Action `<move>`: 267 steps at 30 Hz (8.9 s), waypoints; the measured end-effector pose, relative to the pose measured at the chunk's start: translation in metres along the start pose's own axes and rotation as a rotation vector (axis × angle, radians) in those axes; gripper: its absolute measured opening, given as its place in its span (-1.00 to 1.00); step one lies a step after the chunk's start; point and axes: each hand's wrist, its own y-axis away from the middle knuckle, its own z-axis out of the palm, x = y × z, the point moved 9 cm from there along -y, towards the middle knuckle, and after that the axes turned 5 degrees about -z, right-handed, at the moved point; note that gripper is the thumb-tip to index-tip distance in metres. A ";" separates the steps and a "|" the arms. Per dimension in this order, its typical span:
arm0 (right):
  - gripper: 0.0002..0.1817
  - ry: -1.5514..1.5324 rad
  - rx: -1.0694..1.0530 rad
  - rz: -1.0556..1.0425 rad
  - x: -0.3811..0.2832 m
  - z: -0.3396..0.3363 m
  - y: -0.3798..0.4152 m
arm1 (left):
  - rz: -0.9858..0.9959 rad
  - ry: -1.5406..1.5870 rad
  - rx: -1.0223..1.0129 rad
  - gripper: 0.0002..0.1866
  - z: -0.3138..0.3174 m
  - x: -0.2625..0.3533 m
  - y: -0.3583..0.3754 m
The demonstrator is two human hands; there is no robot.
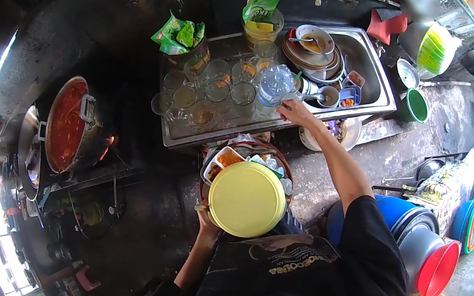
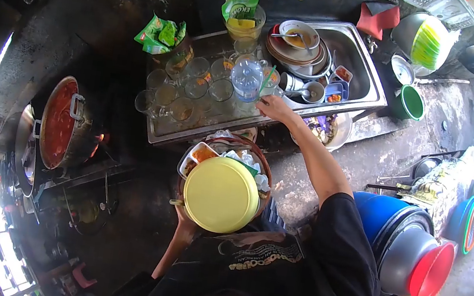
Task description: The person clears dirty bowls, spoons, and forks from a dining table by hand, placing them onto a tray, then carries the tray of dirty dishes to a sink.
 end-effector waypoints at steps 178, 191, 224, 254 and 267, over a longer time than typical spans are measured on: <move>-0.64 0.744 0.183 0.255 0.118 -0.364 0.138 | -0.051 0.450 0.250 -0.30 0.226 -0.202 -0.161; -0.55 0.998 0.104 0.378 0.223 -0.362 0.075 | -0.009 0.394 0.181 -0.50 0.231 -0.192 -0.160; -0.79 0.446 -0.387 -0.406 -0.017 -0.137 0.093 | -0.049 0.310 0.165 -0.29 0.235 -0.191 -0.161; -0.62 0.423 -0.024 -0.358 -0.010 -0.190 0.104 | -0.149 0.537 0.445 -0.61 0.209 -0.195 -0.099; -0.82 -0.869 -0.405 0.226 0.022 -0.037 0.135 | -0.091 0.574 0.570 -0.60 0.113 -0.180 0.017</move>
